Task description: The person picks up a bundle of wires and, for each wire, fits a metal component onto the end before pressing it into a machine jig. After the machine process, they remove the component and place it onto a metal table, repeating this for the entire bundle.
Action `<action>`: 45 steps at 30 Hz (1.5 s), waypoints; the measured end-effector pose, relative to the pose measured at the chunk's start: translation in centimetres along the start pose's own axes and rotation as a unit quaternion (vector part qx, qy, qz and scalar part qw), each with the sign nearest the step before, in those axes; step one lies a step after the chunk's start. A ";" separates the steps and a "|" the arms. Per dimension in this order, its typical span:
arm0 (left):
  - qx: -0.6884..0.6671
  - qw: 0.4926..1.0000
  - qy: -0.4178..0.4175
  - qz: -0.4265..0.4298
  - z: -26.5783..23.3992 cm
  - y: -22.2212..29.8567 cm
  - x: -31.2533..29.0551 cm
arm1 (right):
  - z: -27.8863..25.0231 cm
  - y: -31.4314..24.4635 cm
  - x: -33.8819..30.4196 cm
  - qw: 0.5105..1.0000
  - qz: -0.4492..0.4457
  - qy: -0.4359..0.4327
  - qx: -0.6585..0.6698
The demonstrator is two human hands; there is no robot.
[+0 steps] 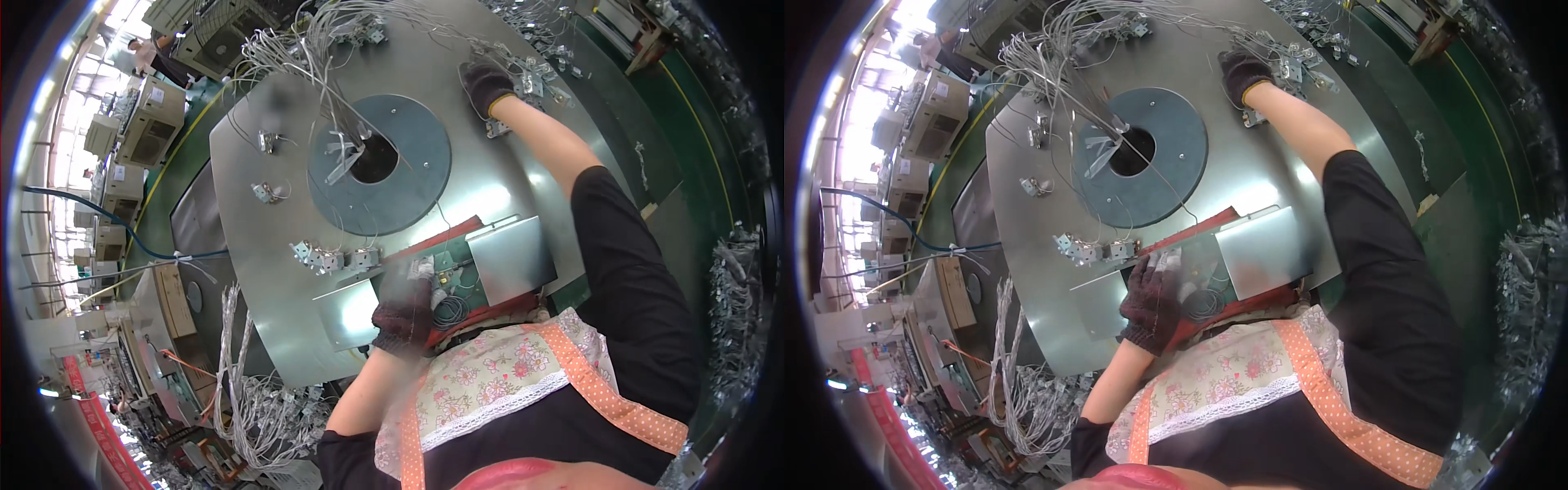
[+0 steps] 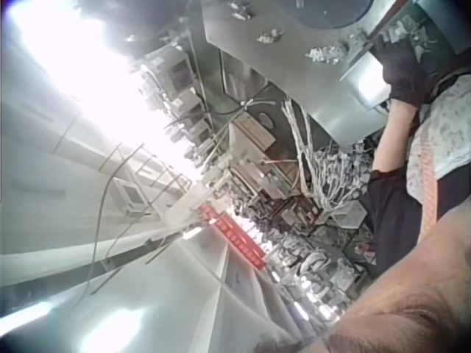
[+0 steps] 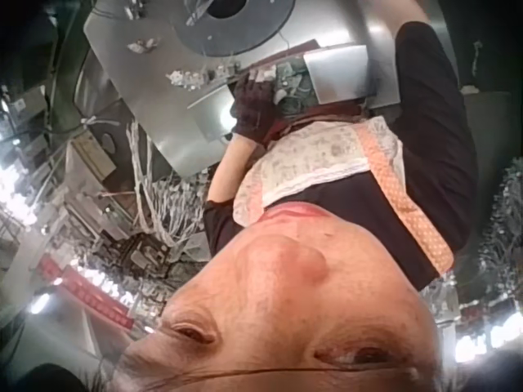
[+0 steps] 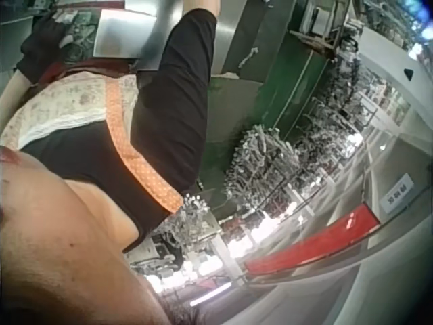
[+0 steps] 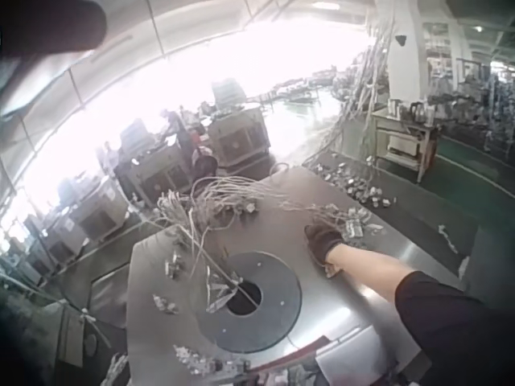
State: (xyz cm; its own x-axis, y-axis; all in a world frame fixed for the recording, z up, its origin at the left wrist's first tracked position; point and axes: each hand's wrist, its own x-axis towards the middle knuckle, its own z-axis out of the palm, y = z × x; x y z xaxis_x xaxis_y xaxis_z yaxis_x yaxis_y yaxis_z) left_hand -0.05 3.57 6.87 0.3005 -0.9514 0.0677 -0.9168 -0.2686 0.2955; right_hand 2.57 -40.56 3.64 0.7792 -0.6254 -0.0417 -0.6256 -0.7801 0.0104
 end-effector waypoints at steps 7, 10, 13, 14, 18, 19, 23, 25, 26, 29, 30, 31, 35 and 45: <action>0.038 0.998 0.024 0.039 -0.3 0.2 0.0 | -2.1 0.3 -6.7 0.983 -0.161 -0.068 0.063; 0.041 0.997 0.035 0.053 1.1 -0.3 0.0 | -2.9 0.4 -10.3 0.974 -0.137 -0.145 0.108; 0.052 0.997 0.029 0.052 0.5 0.0 -0.1 | -2.6 0.4 -14.4 0.952 -0.225 0.067 0.195; 0.051 0.997 0.028 0.055 0.5 0.0 -0.1 | -2.3 0.6 -15.1 0.953 -0.222 0.067 0.195; 0.050 0.998 0.020 0.038 0.9 -0.5 -0.4 | -1.3 0.2 -17.0 0.942 -0.137 0.212 0.220; 0.039 0.998 0.033 0.046 1.1 -0.7 -0.3 | -0.8 0.5 -16.6 0.962 -0.117 0.192 0.152; 0.042 0.997 0.038 0.060 1.3 -1.2 0.1 | 1.6 1.1 -15.2 0.988 -0.041 0.097 -0.114; 0.058 0.995 0.046 0.062 1.7 -1.6 -0.2 | 2.0 1.1 -14.6 0.988 -0.040 0.147 -0.009; 0.058 0.995 0.046 0.063 1.7 -1.6 -0.2 | 2.0 1.5 -14.0 0.976 -0.028 0.198 0.090; 0.049 0.996 0.042 0.062 1.4 -1.3 -0.1 | 5.1 3.3 -11.9 0.970 -0.023 0.183 0.159; 0.039 0.996 0.044 0.061 1.4 -1.2 0.2 | 6.8 4.5 -11.6 0.952 -0.068 0.257 0.154; 0.030 0.997 0.045 0.058 1.4 -1.1 0.2 | 7.8 5.3 -11.2 0.952 -0.065 0.258 0.153; 0.041 0.996 0.051 0.058 1.6 -1.4 0.0 | 6.6 4.6 -11.4 0.958 -0.022 0.173 0.226; 0.038 0.995 0.061 0.069 2.2 -1.4 0.2 | 3.1 5.4 -10.2 0.996 -0.021 0.086 0.018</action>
State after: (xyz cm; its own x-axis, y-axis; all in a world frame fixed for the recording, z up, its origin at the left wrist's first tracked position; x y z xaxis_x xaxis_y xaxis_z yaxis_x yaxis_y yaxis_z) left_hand 0.72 3.41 4.40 0.1959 -0.9557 0.2195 -0.9676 -0.1520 0.2018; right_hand -8.87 -38.30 1.01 0.7984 -0.5881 0.1295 -0.5904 -0.8067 -0.0236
